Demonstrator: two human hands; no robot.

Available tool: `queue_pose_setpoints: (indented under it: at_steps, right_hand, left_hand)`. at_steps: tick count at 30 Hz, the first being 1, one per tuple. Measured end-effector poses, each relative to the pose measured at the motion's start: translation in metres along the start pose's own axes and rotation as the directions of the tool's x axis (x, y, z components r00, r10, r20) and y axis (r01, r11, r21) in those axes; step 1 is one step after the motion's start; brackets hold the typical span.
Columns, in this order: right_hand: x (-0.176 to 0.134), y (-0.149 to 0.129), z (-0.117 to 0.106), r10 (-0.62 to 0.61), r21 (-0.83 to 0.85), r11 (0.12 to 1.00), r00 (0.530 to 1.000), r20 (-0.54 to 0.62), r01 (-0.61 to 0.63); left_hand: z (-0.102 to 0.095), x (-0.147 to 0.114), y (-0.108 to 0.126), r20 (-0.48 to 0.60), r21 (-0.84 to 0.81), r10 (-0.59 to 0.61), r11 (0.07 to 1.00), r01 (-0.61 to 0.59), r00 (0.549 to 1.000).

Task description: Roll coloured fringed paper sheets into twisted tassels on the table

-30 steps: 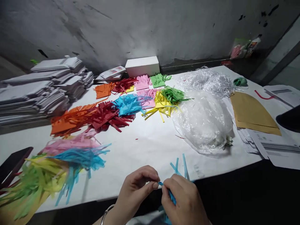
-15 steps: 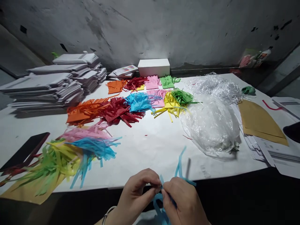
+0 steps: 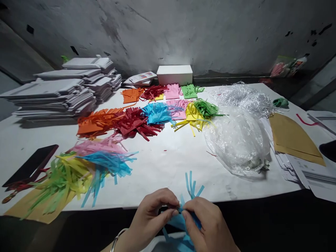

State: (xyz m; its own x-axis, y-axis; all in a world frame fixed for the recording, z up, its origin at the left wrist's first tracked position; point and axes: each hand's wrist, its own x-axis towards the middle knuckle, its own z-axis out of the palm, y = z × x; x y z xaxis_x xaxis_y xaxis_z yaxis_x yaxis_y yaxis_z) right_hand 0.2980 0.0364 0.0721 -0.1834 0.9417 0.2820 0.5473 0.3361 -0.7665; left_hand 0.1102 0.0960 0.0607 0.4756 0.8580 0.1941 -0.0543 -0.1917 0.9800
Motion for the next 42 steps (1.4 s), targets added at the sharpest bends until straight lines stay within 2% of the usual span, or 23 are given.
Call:
queue_pose_setpoints:
  at_steps: [3, 7, 17, 21, 25, 27, 29, 34, 36, 39, 42]
  right_hand:
    - [0.002, 0.0, 0.001, -0.053, -0.03, 0.998, 0.999, 0.004, 0.053]
    - [0.004, 0.0, 0.006, -0.124, -0.134, 0.984, 0.99, -0.074, 0.113]
    - [0.004, 0.004, 0.01, 0.003, 0.021, 1.0, 1.0, 0.015, -0.003]
    - [0.004, 0.008, 0.011, -0.009, 0.038, 0.999, 1.0, -0.024, 0.01]
    - [0.005, 0.014, 0.014, -0.005, 0.037, 0.999, 1.0, 0.017, 0.005]
    - [0.005, 0.016, 0.016, -0.01, 0.002, 1.0, 1.0, -0.008, 0.01]
    - [0.006, 0.017, 0.017, -0.005, 0.001, 1.0, 1.0, -0.026, 0.005]
    - [0.011, 0.017, 0.014, 0.059, 0.11, 0.992, 0.998, -0.004, -0.058]
    - [0.013, 0.017, 0.013, 0.065, 0.114, 0.991, 0.998, -0.011, -0.063]
    - [0.014, 0.017, 0.016, 0.063, 0.117, 0.991, 0.998, -0.003, -0.062]
    - [0.014, 0.018, 0.019, 0.066, 0.123, 0.99, 0.998, 0.02, -0.068]
  left_hand:
    - [-0.001, -0.001, -0.001, 0.001, 0.005, 0.006, 1.0, -0.006, 1.0]
    - [-0.001, -0.002, -0.004, 0.015, 0.008, 0.01, 1.0, -0.01, 1.0]
    - [-0.002, 0.0, -0.004, 0.005, 0.038, -0.009, 0.999, 0.009, 1.0]
    - [-0.004, 0.001, -0.007, -0.013, 0.038, -0.027, 0.999, 0.027, 1.0]
    - [-0.004, 0.003, -0.008, -0.001, 0.043, -0.026, 0.999, 0.026, 1.0]
    - [-0.004, 0.004, -0.008, 0.007, 0.046, -0.019, 0.999, 0.019, 1.0]
    - [-0.004, 0.005, -0.009, 0.018, 0.022, -0.058, 0.998, 0.057, 0.998]
    - [-0.007, 0.005, -0.01, 0.043, -0.173, -0.293, 0.939, 0.296, 0.955]
    - [-0.01, 0.007, -0.007, 0.035, -0.097, -0.279, 0.955, 0.281, 0.96]
    - [-0.014, 0.011, -0.001, 0.045, 0.141, -0.16, 0.978, 0.153, 0.986]
    - [-0.017, 0.013, 0.002, 0.066, 0.273, -0.049, 0.962, 0.029, 0.997]
